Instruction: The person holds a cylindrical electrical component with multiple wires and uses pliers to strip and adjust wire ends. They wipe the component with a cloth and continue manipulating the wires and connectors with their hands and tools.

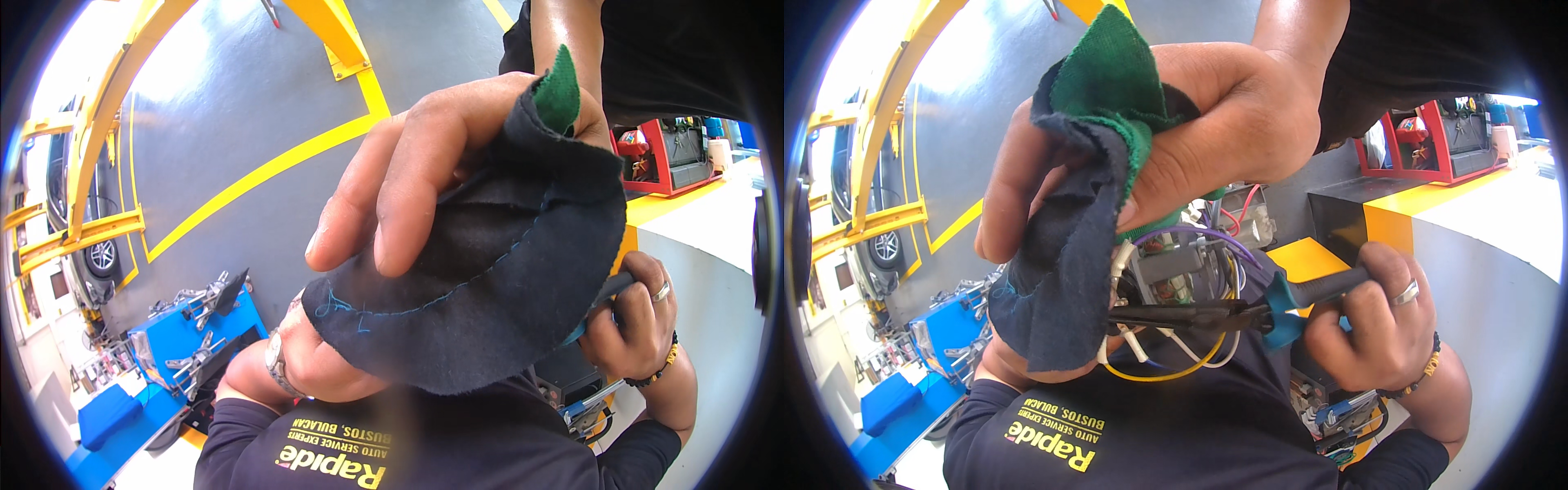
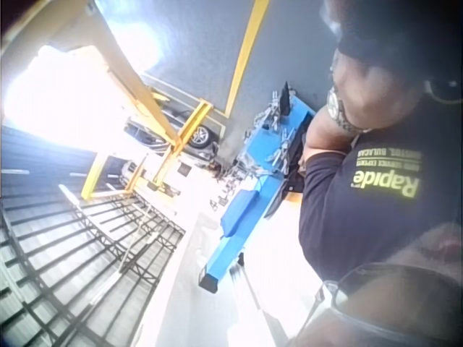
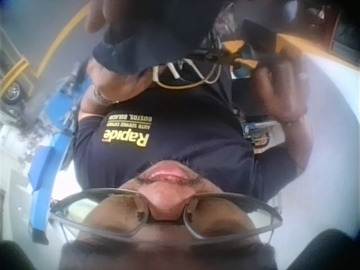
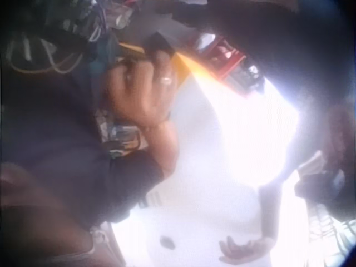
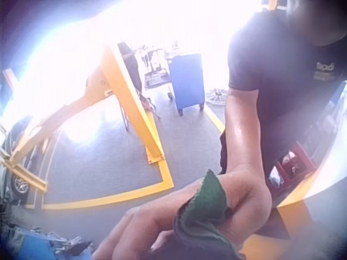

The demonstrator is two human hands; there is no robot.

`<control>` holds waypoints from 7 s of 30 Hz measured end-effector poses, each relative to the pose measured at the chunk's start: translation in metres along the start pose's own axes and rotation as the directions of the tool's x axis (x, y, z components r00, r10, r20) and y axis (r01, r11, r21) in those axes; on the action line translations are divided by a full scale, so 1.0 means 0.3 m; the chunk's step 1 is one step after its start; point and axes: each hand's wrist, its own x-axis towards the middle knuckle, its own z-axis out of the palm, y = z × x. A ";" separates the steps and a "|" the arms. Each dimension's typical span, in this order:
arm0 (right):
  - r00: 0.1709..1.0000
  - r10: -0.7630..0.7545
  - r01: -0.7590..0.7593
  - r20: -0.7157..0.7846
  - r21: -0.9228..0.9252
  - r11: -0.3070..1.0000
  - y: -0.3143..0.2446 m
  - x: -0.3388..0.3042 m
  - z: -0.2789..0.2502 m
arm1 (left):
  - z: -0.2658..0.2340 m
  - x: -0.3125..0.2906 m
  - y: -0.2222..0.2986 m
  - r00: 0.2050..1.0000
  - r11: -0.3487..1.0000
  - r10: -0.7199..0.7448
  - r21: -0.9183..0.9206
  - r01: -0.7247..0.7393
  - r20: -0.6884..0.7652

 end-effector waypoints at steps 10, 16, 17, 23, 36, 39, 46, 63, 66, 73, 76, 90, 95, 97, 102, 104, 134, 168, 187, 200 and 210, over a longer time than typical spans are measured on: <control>0.995 0.080 -0.079 0.053 -0.019 0.997 -0.021 0.000 -0.024 | -0.064 -0.091 0.036 0.978 0.944 -0.210 -0.258 0.207 0.017; 0.994 0.103 -0.103 0.037 -0.015 0.995 -0.027 0.008 -0.019 | -0.083 -0.166 0.041 0.941 0.835 -0.334 -0.445 0.323 0.055; 0.992 0.119 -0.119 0.041 -0.012 0.993 -0.032 0.011 -0.019 | -0.082 -0.169 0.040 0.941 0.834 -0.333 -0.448 0.322 0.058; 0.988 0.150 -0.153 0.047 0.048 0.987 -0.029 0.009 -0.021 | -0.087 -0.166 0.045 0.962 0.920 -0.266 -0.284 0.272 0.060; 0.987 0.158 -0.156 -0.018 0.098 0.983 -0.035 0.003 -0.026 | -0.077 -0.149 0.065 0.971 0.960 -0.236 -0.167 0.226 -0.046; 0.987 0.159 -0.159 0.005 0.116 0.980 -0.040 0.010 -0.023 | -0.045 -0.151 0.114 0.898 0.891 -0.423 -0.234 0.389 -0.120; 0.985 0.173 -0.173 0.012 0.069 0.982 -0.057 0.018 -0.019 | -0.066 -0.098 0.103 0.841 0.769 -0.540 -0.424 0.479 -0.030; 0.993 0.112 -0.113 0.039 0.030 0.993 -0.049 0.012 -0.028 | -0.027 -0.001 0.093 0.887 0.691 -0.458 -0.605 0.395 0.056; 0.994 0.103 -0.104 0.041 0.025 0.994 -0.047 0.016 -0.035 | -0.007 0.021 0.102 0.899 0.694 -0.433 -0.609 0.384 0.074; 0.996 0.081 -0.082 0.028 0.019 0.996 -0.043 0.007 -0.034 | -0.038 -0.003 0.094 0.877 0.660 -0.480 -0.647 0.382 0.028; 0.998 0.069 -0.069 0.017 0.008 0.998 -0.041 0.007 -0.028 | -0.057 -0.026 0.082 0.857 0.639 -0.514 -0.661 0.394 0.014; 0.999 0.038 -0.038 -0.011 -0.034 0.999 -0.057 -0.013 0.007 | -0.050 -0.049 0.089 0.842 0.605 -0.539 -0.687 0.403 0.019; 0.995 0.095 -0.096 -0.014 -0.041 0.995 -0.070 -0.041 -0.021 | -0.042 -0.025 0.106 0.849 0.607 -0.526 -0.676 0.418 0.053; 0.994 0.105 -0.105 -0.003 -0.058 0.993 -0.072 -0.023 -0.026 | -0.050 -0.032 0.097 0.850 0.597 -0.524 -0.686 0.415 0.058; 0.997 0.066 -0.064 0.034 -0.039 0.997 -0.026 0.019 -0.029 | -0.044 -0.051 0.092 0.844 0.599 -0.535 -0.688 0.410 0.037; 0.996 0.082 -0.081 0.034 -0.024 0.996 -0.029 0.020 -0.034 | -0.044 -0.041 0.095 0.850 0.598 -0.524 -0.689 0.409 0.050; 0.925 0.178 -0.195 0.337 0.017 0.981 -0.059 0.046 -0.023 | -0.038 -0.006 0.092 0.876 0.589 -0.466 -0.695 0.413 0.126; 0.918 0.077 -0.090 0.389 0.014 0.996 -0.029 0.071 -0.005 | -0.012 0.052 0.110 0.915 0.618 -0.388 -0.706 0.345 0.108; 0.935 0.077 -0.120 0.347 0.103 0.987 0.020 0.078 0.013 | -0.075 -0.004 0.082 0.835 0.515 -0.544 -0.755 0.406 0.079; 0.913 0.051 -0.122 0.405 0.150 0.981 0.027 0.086 0.012 | -0.073 0.017 0.095 0.813 0.477 -0.575 -0.771 0.423 0.090; 0.924 0.010 -0.046 0.381 0.087 0.995 0.031 0.093 0.019 | -0.084 0.017 0.124 0.778 0.417 -0.610 -0.771 0.480 0.155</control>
